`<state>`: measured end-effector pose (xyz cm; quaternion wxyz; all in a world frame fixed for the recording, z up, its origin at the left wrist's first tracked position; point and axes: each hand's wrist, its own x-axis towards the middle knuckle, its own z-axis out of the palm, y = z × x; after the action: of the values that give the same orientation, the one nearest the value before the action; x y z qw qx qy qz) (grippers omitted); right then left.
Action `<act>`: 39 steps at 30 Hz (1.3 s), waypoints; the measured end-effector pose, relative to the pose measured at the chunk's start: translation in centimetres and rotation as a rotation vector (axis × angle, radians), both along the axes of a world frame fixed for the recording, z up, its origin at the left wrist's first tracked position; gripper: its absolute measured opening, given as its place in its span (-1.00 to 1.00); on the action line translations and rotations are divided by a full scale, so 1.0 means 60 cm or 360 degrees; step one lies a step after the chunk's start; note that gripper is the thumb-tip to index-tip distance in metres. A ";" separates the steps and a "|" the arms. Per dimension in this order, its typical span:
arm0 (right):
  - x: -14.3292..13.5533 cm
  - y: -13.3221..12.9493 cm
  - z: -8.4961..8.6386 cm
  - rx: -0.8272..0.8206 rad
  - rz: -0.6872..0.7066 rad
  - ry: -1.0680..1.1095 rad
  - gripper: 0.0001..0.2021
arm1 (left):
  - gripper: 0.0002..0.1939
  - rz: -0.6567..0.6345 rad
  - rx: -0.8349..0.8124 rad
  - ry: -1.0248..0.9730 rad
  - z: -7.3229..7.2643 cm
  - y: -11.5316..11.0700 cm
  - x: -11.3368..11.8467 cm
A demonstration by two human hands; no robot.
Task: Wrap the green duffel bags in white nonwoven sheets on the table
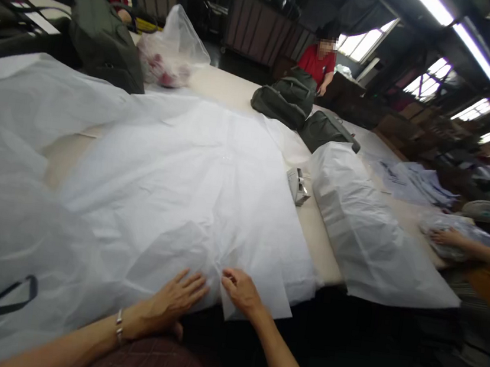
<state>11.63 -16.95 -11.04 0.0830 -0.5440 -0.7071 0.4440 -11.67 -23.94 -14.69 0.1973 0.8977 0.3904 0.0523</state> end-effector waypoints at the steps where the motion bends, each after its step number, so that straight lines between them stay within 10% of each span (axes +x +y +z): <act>1: -0.003 -0.001 -0.007 -0.0014 0.0049 -0.0006 -0.67 | -0.05 -0.0014 0.0062 0.0032 -0.017 -0.014 0.002; 5: -0.004 -0.011 -0.024 0.0021 0.0236 -0.0026 -0.67 | -0.58 0.0151 0.0385 -0.0002 -0.051 -0.040 0.000; 10: 0.009 -0.029 -0.039 0.0218 0.0480 -0.0069 -0.48 | -0.84 0.0442 0.0285 -0.0032 -0.026 -0.042 -0.010; 17: 0.012 -0.016 -0.054 0.0291 0.0564 0.0024 -0.55 | -0.88 0.1062 0.0080 -0.0538 0.045 -0.067 -0.041; 27: 0.000 0.002 -0.047 0.0279 0.0625 0.0026 -0.67 | -0.72 0.1396 -0.0110 -0.1176 0.140 -0.083 -0.049; 33: 0.021 -0.024 -0.033 0.0440 0.0604 -0.0196 -0.40 | -0.69 0.1699 -0.0005 -0.1378 0.141 -0.077 -0.045; 36: 0.029 -0.053 -0.060 0.0740 0.0820 -0.0342 -0.07 | -0.68 0.1795 -0.0002 -0.1448 0.131 -0.070 -0.039; 39: 0.042 -0.069 -0.094 0.0856 0.0943 -0.0362 -0.15 | -0.68 0.1888 0.0007 -0.1475 0.124 -0.064 -0.031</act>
<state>14.12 -21.07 -16.69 0.0121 -0.3216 -0.9285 0.1851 -13.55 -27.80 -7.27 0.2783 0.4233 0.6855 0.5230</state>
